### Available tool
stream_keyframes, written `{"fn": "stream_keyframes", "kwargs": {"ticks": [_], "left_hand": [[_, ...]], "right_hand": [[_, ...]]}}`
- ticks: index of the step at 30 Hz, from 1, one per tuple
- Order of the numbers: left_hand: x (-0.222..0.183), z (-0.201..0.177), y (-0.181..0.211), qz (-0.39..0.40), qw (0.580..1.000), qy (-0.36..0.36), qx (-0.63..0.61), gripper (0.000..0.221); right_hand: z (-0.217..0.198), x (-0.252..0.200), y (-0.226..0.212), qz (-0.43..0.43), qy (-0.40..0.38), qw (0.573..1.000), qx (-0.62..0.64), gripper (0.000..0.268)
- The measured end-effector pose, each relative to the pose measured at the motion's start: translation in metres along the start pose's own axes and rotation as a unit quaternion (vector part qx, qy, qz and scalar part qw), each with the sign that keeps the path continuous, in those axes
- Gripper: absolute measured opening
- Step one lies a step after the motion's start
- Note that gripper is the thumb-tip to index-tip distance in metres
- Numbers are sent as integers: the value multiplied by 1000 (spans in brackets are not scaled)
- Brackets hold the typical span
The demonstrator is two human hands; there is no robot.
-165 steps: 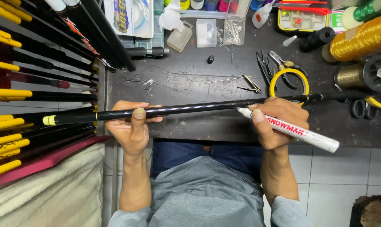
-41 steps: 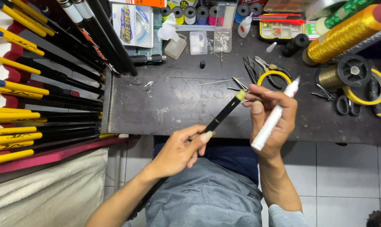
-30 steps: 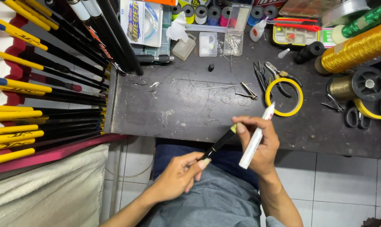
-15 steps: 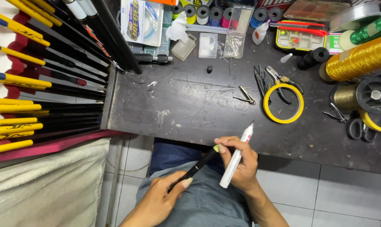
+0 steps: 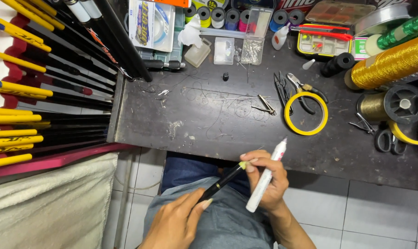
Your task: Marking and preparing a fishing rod for repair using a white marker and rotating it for inspection on a workbench.
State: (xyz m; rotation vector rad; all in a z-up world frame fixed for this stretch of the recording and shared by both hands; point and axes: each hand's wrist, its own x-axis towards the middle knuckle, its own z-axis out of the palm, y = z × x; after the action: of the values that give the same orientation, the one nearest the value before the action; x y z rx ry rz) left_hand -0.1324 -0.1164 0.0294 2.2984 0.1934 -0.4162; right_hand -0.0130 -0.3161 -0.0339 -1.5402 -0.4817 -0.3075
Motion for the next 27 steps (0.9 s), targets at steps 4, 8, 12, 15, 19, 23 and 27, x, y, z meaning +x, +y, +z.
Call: {"fn": "stream_keyframes", "kwargs": {"ticks": [4, 8, 12, 15, 19, 23, 27], "left_hand": [[20, 1, 27, 7, 999, -20, -31, 32], [41, 4, 55, 97, 990, 4, -98, 27], [60, 7, 81, 147, 983, -48, -99, 21], [71, 7, 106, 182, 974, -93, -99, 21], [80, 18, 137, 209, 960, -159, -98, 24], [86, 29, 168, 237, 949, -186, -93, 25], [88, 38, 195, 264, 926, -253, -89, 32]], "right_hand": [[-16, 6, 3, 10, 44, 999, -17, 12], [-44, 18, 2, -7, 74, 996, -54, 14], [-81, 25, -4, -47, 112, 985, -124, 17], [-112, 24, -9, -77, 146, 972, -167, 22], [-153, 23, -22, -143, 175, 946, -232, 19], [-230, -14, -8, -49, 207, 898, -386, 31], [-424, -159, 81, -133, 175, 701, -679, 42]]}}
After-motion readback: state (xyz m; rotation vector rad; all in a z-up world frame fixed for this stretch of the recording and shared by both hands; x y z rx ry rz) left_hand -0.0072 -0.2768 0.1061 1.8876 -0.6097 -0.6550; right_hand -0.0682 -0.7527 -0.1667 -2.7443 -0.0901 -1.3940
